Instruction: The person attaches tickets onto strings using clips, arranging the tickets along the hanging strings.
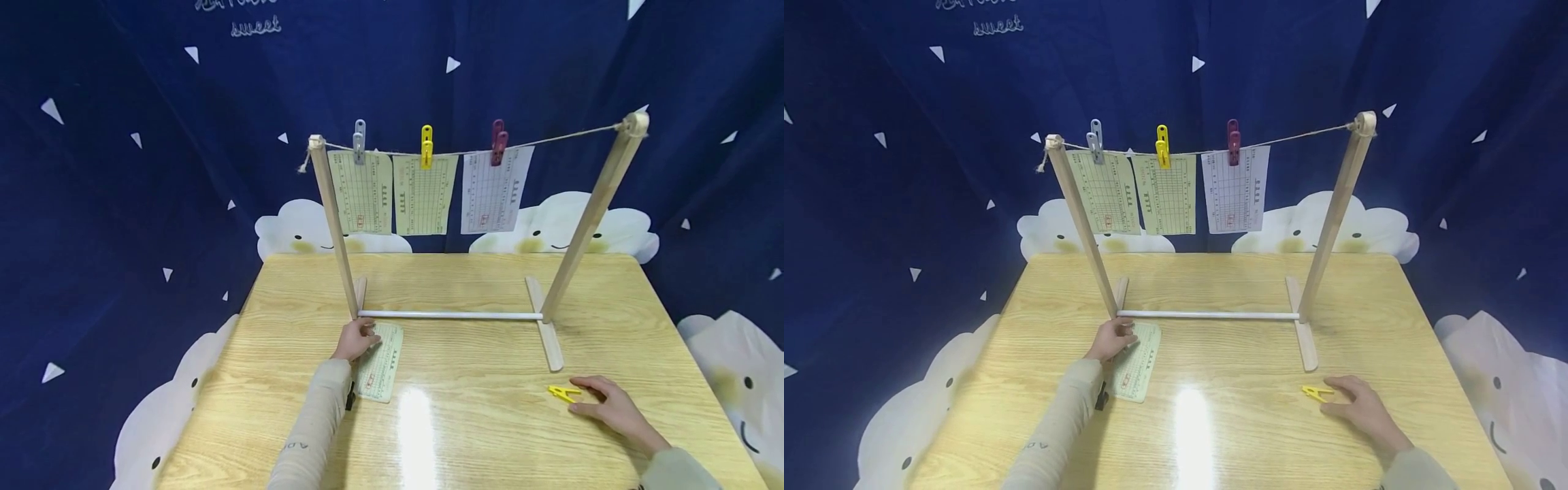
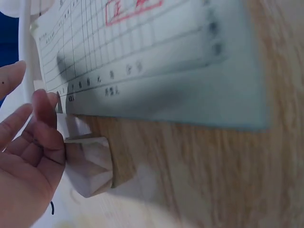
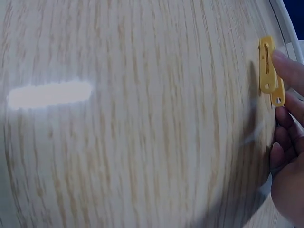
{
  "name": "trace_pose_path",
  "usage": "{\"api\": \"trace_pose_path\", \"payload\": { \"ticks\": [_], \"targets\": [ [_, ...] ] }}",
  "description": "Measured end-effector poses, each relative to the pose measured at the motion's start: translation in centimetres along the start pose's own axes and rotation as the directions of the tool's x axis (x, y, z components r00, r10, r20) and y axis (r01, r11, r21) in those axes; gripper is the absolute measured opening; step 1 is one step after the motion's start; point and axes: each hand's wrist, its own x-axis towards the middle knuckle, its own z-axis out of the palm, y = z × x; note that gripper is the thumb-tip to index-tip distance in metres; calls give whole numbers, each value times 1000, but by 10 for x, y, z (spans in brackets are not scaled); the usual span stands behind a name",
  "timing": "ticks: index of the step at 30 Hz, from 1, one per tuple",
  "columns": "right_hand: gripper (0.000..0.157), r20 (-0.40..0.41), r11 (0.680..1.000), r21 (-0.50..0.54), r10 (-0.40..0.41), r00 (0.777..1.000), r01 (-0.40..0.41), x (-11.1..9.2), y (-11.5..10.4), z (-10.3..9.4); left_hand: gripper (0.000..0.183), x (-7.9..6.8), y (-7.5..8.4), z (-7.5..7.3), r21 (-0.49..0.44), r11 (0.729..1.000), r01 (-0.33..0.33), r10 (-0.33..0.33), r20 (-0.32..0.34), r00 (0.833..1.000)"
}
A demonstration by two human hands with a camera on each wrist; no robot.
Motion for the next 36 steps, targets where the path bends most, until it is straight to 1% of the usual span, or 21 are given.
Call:
{"api": "trace_pose_path", "payload": {
  "ticks": [3, 6, 9, 13, 15, 19, 22, 26, 31, 34, 36],
  "targets": [
    [56, 11, 1000, -8, -10, 1000, 10, 1, 1, 1, 46, 1, 1, 1, 40, 999, 12, -12, 1, 1000],
    [54, 12, 1000, -10, -20, 1000, 20, 1, 2, 2, 48, 3, 2, 1, 80, 996, 40, -42, 18, 999],
    [54, 10, 1000, -15, -27, 1000, 27, 0, 2, 1, 51, 5, 3, 3, 124, 991, 46, -51, 36, 998],
    [53, 8, 999, -23, -41, 999, 41, 1, 3, -1, 57, 8, -1, 5, 205, 979, 21, -30, 45, 999],
    [53, 6, 998, -33, -44, 999, 45, 1, 4, -1, 58, 9, -1, 5, 237, 971, 18, -31, 51, 998],
    [55, 20, 997, -59, -57, 998, 58, 2, 4, 0, 59, 9, -2, 5, 287, 958, 11, -29, 58, 998],
    [57, 34, 997, -56, -60, 998, 61, 4, 3, 2, 59, 10, -2, 5, 319, 948, 9, -28, 54, 998],
    [57, 32, 997, -42, -65, 997, 66, 5, 2, 3, 57, 10, -3, 5, 339, 941, 17, -35, 47, 998],
    [55, 11, 993, -68, -95, 995, 95, 6, 0, 5, 56, 11, -2, 3, 342, 939, 30, -49, 49, 998],
    [50, -21, 990, -81, -114, 993, 112, 5, -1, 5, 54, 11, -2, 3, 348, 937, 39, -59, 47, 997],
    [45, -59, 988, -88, -133, 989, 128, 4, -2, 6, 52, 11, -1, 3, 348, 936, 46, -66, 45, 997]
  ]
}}
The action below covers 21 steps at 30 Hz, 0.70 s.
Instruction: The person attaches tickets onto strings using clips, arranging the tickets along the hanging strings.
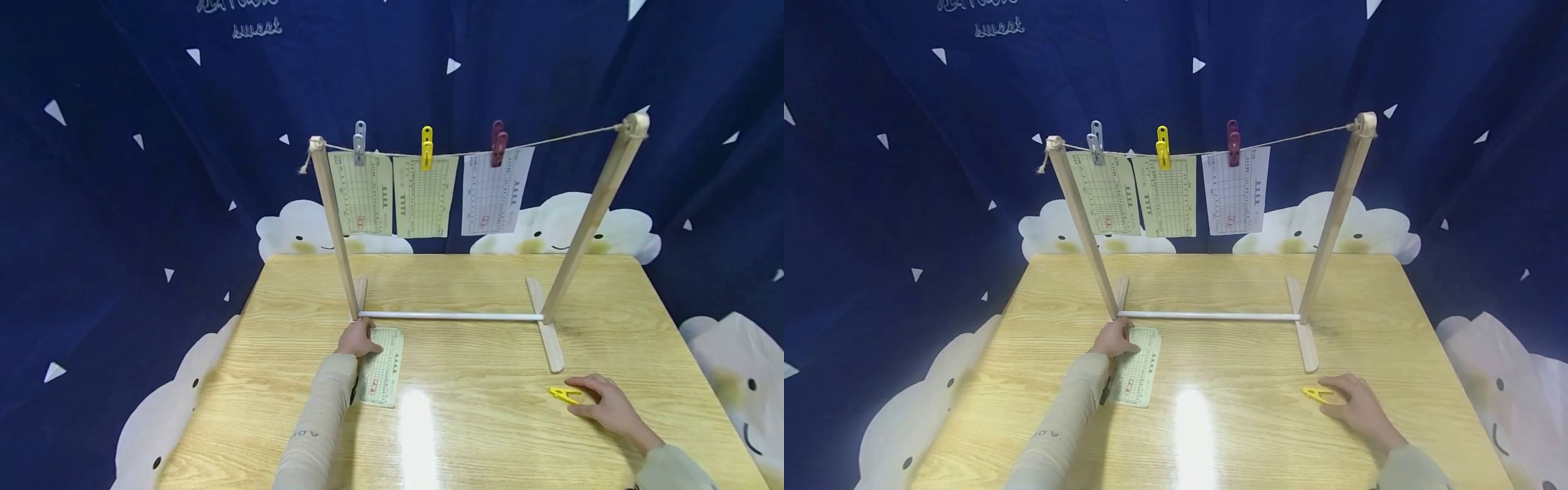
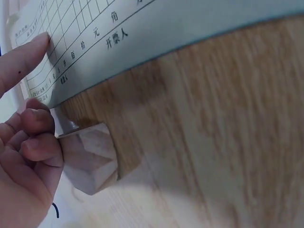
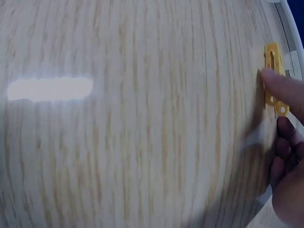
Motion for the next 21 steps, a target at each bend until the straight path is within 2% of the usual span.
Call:
{"api": "trace_pose_path", "payload": {
  "ticks": [5, 12, 19, 21],
  "targets": [
    [38, -70, 999, -15, -31, 997, 30, 1, 1, 3, 42, -4, -3, 0, -10, 1000, -3, 2, -29, 1000],
    [38, -38, 1000, 10, 27, 999, -26, 1, 0, 4, 25, -7, -11, 4, -19, 1000, -15, 12, -108, 994],
    [38, -42, 998, 30, 55, 998, -54, -2, -3, -2, 7, -5, -10, 3, -146, 982, -117, 103, -104, 989],
    [39, -31, 997, 33, 76, 997, -75, -1, -4, -4, 5, -5, -11, 1, -179, 976, -128, 110, -107, 988]
  ]
}}
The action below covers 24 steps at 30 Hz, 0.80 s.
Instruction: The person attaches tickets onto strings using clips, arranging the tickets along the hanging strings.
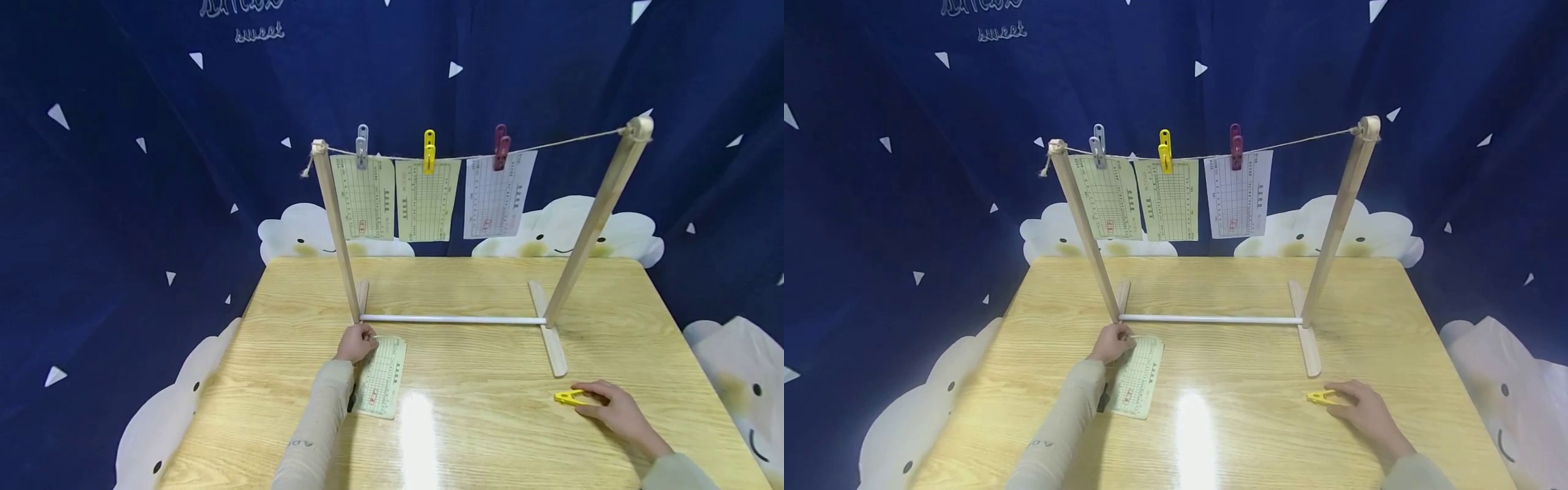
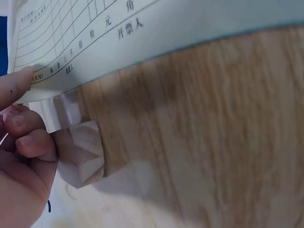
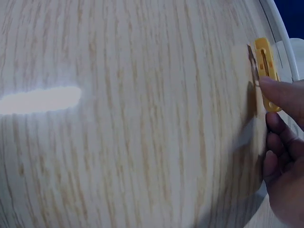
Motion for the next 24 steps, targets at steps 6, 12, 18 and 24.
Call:
{"api": "trace_pose_path", "payload": {
  "ticks": [6, 12, 18, 24],
  "targets": [
    [41, 26, 998, -4, 61, 998, -61, 5, 1, -7, 8, 4, 6, -8, -46, 998, -46, 44, -26, 999],
    [44, 52, 994, 33, 106, 993, -108, 9, 5, -11, 5, 4, 13, -13, -105, 990, -90, 87, -33, 996],
    [47, 91, 981, 88, 165, 982, -173, 5, 8, -7, 4, -5, 13, -11, -142, 988, -66, 65, -15, 998],
    [44, 85, 967, 152, 192, 978, -203, 7, 4, -10, 4, -8, 19, -9, -177, 982, -73, 62, -66, 996]
  ]
}}
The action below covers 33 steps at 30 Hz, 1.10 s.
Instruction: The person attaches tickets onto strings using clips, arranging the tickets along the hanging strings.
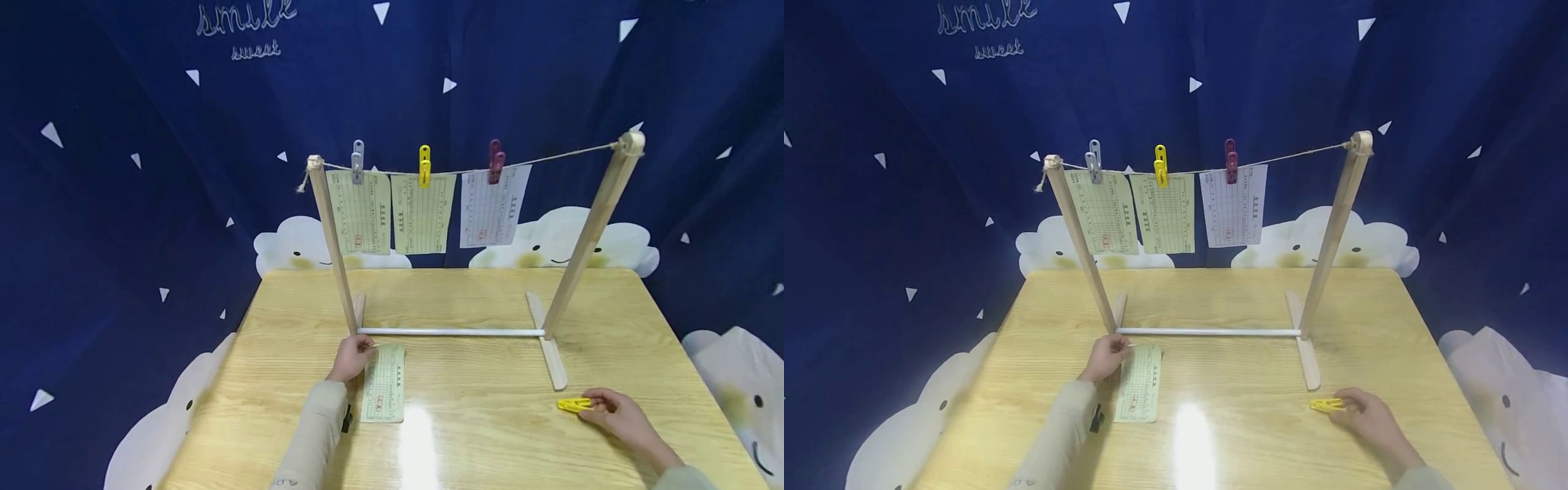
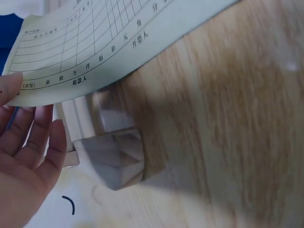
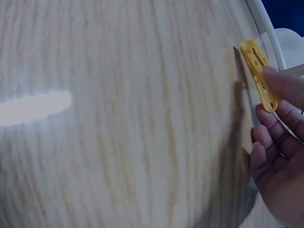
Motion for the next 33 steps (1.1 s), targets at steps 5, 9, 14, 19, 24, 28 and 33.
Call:
{"api": "trace_pose_path", "payload": {
  "ticks": [5, 9, 14, 19, 24, 28, 33],
  "targets": [
    [45, 19, 999, 4, 37, 999, -37, 1, -4, -5, 7, -2, 3, -2, -32, 999, -36, 35, -25, 999],
    [47, 23, 999, 28, 36, 999, -36, 2, -6, -8, 7, -2, 5, -4, -54, 998, -41, 39, -43, 998],
    [46, 4, 1000, 23, 1, 1000, -1, 2, -15, -13, 6, -3, 14, -8, -59, 997, -46, 42, -63, 997],
    [44, -15, 999, 26, -45, 999, 45, 3, -23, -19, 7, -3, 22, -10, -60, 996, -72, 67, -78, 995],
    [44, -35, 997, 44, -64, 997, 66, 2, -28, -22, 9, -3, 30, -11, -82, 992, -97, 91, -80, 993],
    [46, -55, 996, 40, -72, 996, 74, 1, -35, -27, 9, -3, 39, -13, -90, 990, -106, 100, -74, 992],
    [47, -83, 994, -1, -105, 991, 106, 5, -43, -34, 5, -1, 52, -17, -73, 992, -106, 100, -79, 992]
  ]
}}
